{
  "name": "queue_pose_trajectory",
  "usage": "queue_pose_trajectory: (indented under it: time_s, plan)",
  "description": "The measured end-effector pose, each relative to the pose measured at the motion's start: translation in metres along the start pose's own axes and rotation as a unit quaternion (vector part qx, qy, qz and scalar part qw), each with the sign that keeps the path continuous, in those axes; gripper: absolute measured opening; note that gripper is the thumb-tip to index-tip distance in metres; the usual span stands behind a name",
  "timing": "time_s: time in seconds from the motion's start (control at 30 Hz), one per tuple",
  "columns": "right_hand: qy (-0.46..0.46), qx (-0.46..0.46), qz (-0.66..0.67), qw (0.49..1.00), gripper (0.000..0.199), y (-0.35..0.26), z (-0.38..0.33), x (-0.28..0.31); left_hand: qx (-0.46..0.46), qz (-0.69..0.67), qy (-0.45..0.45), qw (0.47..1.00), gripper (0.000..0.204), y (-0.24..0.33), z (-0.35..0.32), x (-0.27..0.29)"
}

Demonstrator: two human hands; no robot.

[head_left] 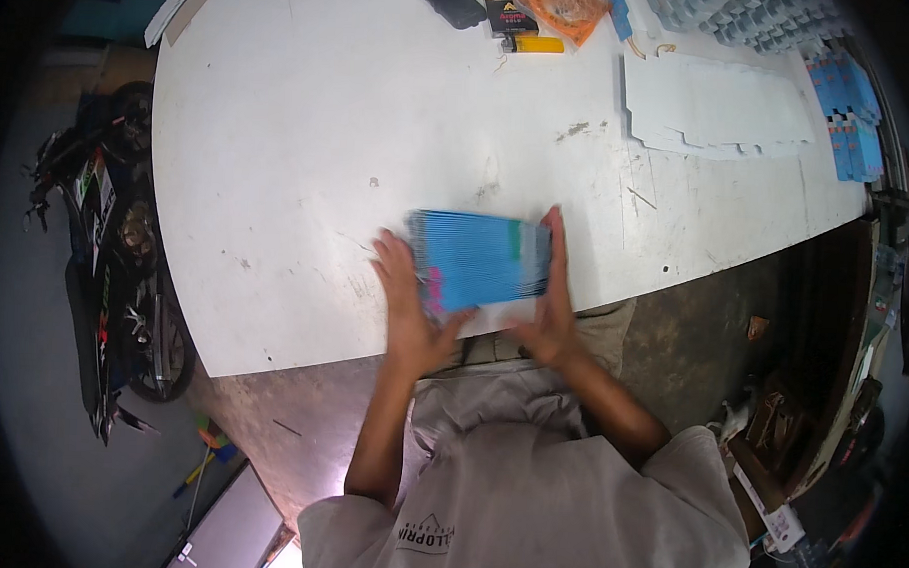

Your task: The person folds blue printed paper sheets into small box shapes on a white table, then stacks the finished boxes. The person also gathers and aligns the stack of completed boxes before placing them aside.

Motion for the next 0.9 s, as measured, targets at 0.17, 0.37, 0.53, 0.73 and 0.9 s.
queue_pose_trajectory:
  time_s: [0.17, 0.37, 0.53, 0.73, 0.9]
  plan:
    - [0.026, -0.048, 0.085, 0.995, 0.109, -0.013, 0.012, 0.016, -0.028, -0.11, 0.018, 0.993, 0.121, 0.036, -0.004, -0.02]
    - [-0.013, -0.027, -0.07, 0.997, 0.11, -0.013, 0.005, 0.03, -0.039, -0.03, 0.095, 0.994, 0.106, 0.007, 0.002, 0.002]
    - [-0.02, -0.05, -0.004, 0.999, 0.101, -0.024, 0.024, 0.002, -0.022, -0.018, 0.089, 0.996, 0.1, -0.009, 0.001, 0.003]
    - [0.014, -0.065, -0.002, 0.998, 0.095, -0.01, 0.018, 0.019, -0.066, -0.015, 0.098, 0.993, 0.107, -0.001, -0.016, -0.019]
    - [-0.14, 0.024, -0.19, 0.971, 0.109, -0.032, 0.003, -0.002, 0.04, -0.119, 0.094, 0.988, 0.138, 0.004, 0.011, -0.002]
Point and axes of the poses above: each hand's wrist, its own z-axis towards the middle knuckle, its own x-axis out of the back of the hand, y = z × x, the point moved 5 cm from there along z, towards the middle knuckle, and after that the axes turned 7 degrees about -z, right-handed, at the moved point
